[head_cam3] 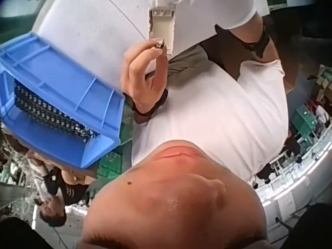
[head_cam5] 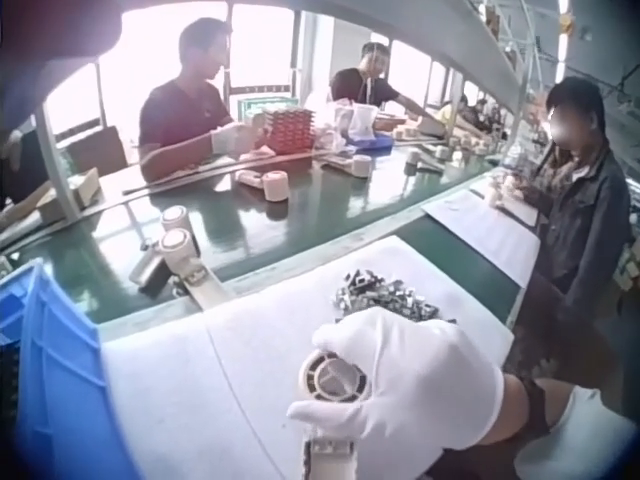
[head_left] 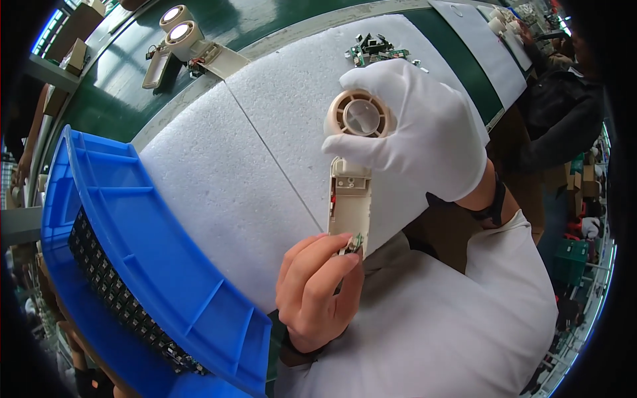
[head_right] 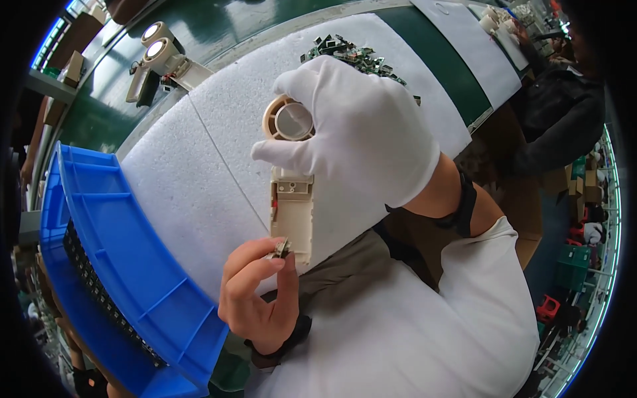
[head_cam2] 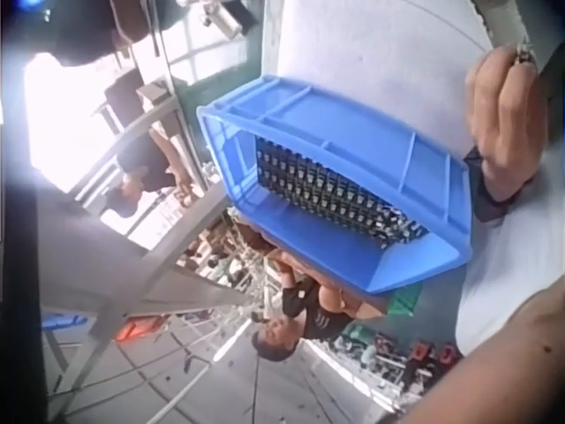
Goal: The person picks up a circuit board and a fan housing, connects the wires from the housing to the board, and fits the board into the housing. After pressing the components together, the person places the assembled unit on the conveyor belt and reaches for another circuit board.
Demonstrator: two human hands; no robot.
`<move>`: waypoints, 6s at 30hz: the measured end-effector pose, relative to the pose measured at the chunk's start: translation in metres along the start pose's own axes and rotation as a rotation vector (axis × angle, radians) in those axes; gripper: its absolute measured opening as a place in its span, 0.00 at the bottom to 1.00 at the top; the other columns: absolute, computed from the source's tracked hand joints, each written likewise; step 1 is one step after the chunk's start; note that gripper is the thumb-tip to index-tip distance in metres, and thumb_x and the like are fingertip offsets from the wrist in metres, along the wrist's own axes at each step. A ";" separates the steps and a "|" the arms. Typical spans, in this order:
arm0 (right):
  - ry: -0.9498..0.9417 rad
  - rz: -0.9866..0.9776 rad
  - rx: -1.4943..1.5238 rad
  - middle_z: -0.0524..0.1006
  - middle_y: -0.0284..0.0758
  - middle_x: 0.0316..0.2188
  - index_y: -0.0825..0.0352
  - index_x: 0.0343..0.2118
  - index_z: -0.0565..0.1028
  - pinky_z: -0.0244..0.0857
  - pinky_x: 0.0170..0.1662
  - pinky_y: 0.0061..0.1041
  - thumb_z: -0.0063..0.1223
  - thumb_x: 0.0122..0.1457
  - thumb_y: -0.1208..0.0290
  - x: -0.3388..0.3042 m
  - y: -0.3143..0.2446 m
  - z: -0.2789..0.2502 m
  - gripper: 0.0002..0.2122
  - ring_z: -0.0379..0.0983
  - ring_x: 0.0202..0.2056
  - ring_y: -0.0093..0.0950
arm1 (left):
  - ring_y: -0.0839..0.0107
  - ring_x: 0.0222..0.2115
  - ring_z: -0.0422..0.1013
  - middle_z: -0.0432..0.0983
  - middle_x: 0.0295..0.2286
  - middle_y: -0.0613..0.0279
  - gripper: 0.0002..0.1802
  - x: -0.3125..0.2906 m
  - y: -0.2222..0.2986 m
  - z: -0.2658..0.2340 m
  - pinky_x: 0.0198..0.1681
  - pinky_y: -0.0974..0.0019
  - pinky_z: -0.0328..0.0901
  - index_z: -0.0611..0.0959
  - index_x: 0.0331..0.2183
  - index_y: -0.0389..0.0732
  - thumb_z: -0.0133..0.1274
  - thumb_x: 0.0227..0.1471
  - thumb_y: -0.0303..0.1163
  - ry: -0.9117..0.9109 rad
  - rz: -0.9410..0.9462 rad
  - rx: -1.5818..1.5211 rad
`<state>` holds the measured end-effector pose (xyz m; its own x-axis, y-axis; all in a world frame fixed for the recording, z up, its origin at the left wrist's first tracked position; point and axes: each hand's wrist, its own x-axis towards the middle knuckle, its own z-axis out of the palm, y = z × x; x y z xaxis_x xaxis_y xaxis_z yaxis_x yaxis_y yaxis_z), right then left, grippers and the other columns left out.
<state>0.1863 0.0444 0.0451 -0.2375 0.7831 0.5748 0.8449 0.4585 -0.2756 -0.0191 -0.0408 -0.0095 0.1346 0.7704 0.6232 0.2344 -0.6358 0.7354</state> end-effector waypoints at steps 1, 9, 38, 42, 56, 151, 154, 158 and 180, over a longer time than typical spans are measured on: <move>0.017 -0.016 0.009 0.79 0.34 0.27 0.65 0.43 0.81 0.72 0.28 0.23 0.78 0.43 0.66 0.002 0.001 -0.001 0.23 0.77 0.25 0.25 | 0.57 0.33 0.79 0.82 0.36 0.52 0.21 0.000 -0.001 0.001 0.40 0.59 0.75 0.79 0.40 0.36 0.66 0.43 0.14 -0.043 -0.016 0.018; -0.566 -0.129 0.037 0.74 0.27 0.19 0.55 0.43 0.82 0.65 0.22 0.23 0.69 0.50 0.67 -0.017 -0.020 -0.020 0.16 0.73 0.18 0.25 | 0.62 0.30 0.79 0.83 0.33 0.55 0.23 -0.003 -0.010 0.008 0.40 0.58 0.76 0.78 0.44 0.35 0.67 0.44 0.16 -0.041 0.007 -0.027; -0.368 0.040 0.426 0.82 0.31 0.24 0.61 0.42 0.84 0.72 0.27 0.24 0.72 0.46 0.77 -0.032 -0.015 -0.009 0.17 0.80 0.23 0.31 | 0.63 0.28 0.77 0.80 0.34 0.54 0.26 -0.012 -0.005 -0.003 0.33 0.64 0.74 0.79 0.46 0.33 0.67 0.43 0.14 -0.043 -0.129 -0.225; -0.516 0.149 0.350 0.82 0.32 0.24 0.61 0.41 0.84 0.73 0.30 0.24 0.69 0.46 0.79 -0.033 -0.016 -0.012 0.17 0.81 0.25 0.31 | 0.62 0.30 0.77 0.80 0.36 0.52 0.25 -0.015 -0.005 -0.004 0.35 0.65 0.73 0.79 0.46 0.31 0.66 0.44 0.13 0.035 -0.263 -0.224; -0.423 0.178 0.375 0.80 0.33 0.19 0.61 0.30 0.84 0.72 0.25 0.24 0.64 0.45 0.79 -0.027 -0.023 -0.001 0.08 0.78 0.20 0.29 | 0.68 0.31 0.77 0.81 0.38 0.51 0.18 0.010 -0.005 0.005 0.35 0.68 0.72 0.82 0.45 0.32 0.62 0.51 0.14 0.072 -0.472 -0.169; -0.424 0.195 0.755 0.85 0.36 0.29 0.67 0.36 0.85 0.76 0.33 0.22 0.70 0.53 0.77 -0.044 0.001 0.000 0.07 0.83 0.28 0.27 | 0.68 0.36 0.81 0.83 0.38 0.53 0.20 0.010 -0.013 0.009 0.40 0.70 0.75 0.87 0.45 0.35 0.61 0.50 0.10 -0.063 -0.410 -0.362; -0.400 0.167 0.723 0.85 0.36 0.28 0.67 0.36 0.85 0.76 0.33 0.22 0.70 0.52 0.77 -0.046 0.003 0.001 0.08 0.83 0.28 0.27 | 0.68 0.35 0.81 0.83 0.37 0.53 0.19 0.010 -0.010 0.014 0.38 0.70 0.75 0.87 0.45 0.34 0.62 0.49 0.10 -0.040 -0.329 -0.198; -0.444 0.237 0.767 0.85 0.37 0.31 0.68 0.36 0.83 0.76 0.36 0.22 0.70 0.51 0.82 -0.047 0.000 0.000 0.10 0.83 0.31 0.27 | 0.68 0.34 0.81 0.83 0.37 0.53 0.19 0.008 -0.012 0.016 0.38 0.70 0.75 0.87 0.44 0.34 0.62 0.49 0.10 0.009 -0.305 -0.141; -0.443 -0.392 0.131 0.63 0.22 0.12 0.53 0.40 0.84 0.47 0.19 0.25 0.71 0.39 0.73 -0.042 -0.015 -0.019 0.20 0.58 0.12 0.24 | 0.72 0.41 0.80 0.82 0.39 0.54 0.15 0.011 -0.011 0.007 0.44 0.71 0.75 0.83 0.48 0.30 0.57 0.58 0.15 -0.009 -0.614 -0.409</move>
<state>0.1931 -0.0033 0.0395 -0.7195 0.6332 0.2852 0.5952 0.7738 -0.2167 -0.0135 -0.0248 -0.0122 0.1031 0.9925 0.0660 -0.1070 -0.0550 0.9927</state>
